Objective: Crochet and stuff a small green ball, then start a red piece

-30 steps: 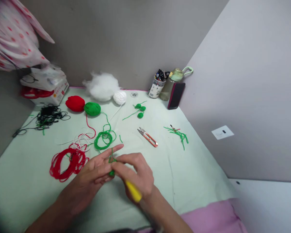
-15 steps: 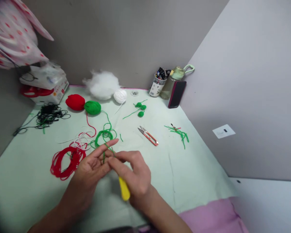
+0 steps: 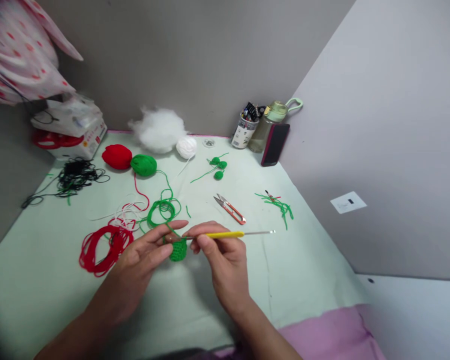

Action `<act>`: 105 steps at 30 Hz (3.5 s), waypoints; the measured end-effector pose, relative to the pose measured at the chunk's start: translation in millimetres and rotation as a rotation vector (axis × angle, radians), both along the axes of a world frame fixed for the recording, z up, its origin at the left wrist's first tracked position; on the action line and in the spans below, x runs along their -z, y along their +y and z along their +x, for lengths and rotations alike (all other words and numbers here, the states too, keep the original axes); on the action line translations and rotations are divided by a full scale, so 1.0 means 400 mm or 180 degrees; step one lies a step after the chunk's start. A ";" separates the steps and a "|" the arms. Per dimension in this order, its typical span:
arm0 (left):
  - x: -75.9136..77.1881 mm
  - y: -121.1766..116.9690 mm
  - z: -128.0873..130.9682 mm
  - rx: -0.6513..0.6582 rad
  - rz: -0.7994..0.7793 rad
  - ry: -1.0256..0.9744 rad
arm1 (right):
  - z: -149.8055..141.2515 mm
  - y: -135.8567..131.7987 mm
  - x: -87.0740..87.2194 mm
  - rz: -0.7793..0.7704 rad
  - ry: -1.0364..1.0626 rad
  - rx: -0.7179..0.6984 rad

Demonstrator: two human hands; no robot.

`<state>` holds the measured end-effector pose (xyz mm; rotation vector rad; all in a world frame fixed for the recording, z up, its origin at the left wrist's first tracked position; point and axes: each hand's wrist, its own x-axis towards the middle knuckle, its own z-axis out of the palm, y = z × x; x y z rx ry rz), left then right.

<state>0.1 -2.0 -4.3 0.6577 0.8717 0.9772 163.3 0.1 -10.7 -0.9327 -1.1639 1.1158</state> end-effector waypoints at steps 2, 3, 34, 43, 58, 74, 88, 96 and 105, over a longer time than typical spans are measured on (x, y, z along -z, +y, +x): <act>0.000 0.002 -0.007 0.0009 0.0016 0.0086 | 0.004 0.004 -0.002 -0.0234 0.0235 -0.0116; -0.001 0.003 -0.010 0.0000 0.0014 0.0113 | 0.005 0.006 -0.005 -0.0310 0.0329 -0.0177; -0.020 0.012 -0.010 0.0035 -0.0336 -0.0618 | 0.005 -0.009 -0.013 0.0518 -0.0176 -0.0015; -0.005 0.013 -0.026 0.0066 -0.0081 -0.0032 | 0.009 -0.015 -0.013 0.0444 -0.0294 0.0047; 0.002 0.000 -0.007 -0.0026 0.0099 0.0285 | -0.014 -0.017 -0.012 0.0371 -0.0348 0.0046; 0.005 0.005 -0.004 -0.0146 0.0011 0.0113 | -0.006 -0.023 -0.002 0.0462 -0.0229 0.0221; -0.008 0.005 0.001 -0.0073 0.0128 0.0316 | -0.005 -0.010 0.014 -0.0149 0.0548 -0.0079; -0.012 0.005 -0.009 -0.0100 0.0072 0.0308 | 0.010 -0.014 -0.003 0.0078 0.0010 -0.0112; -0.018 0.012 -0.007 0.0008 0.0052 0.0230 | 0.005 -0.040 -0.003 0.1070 -0.0924 0.0138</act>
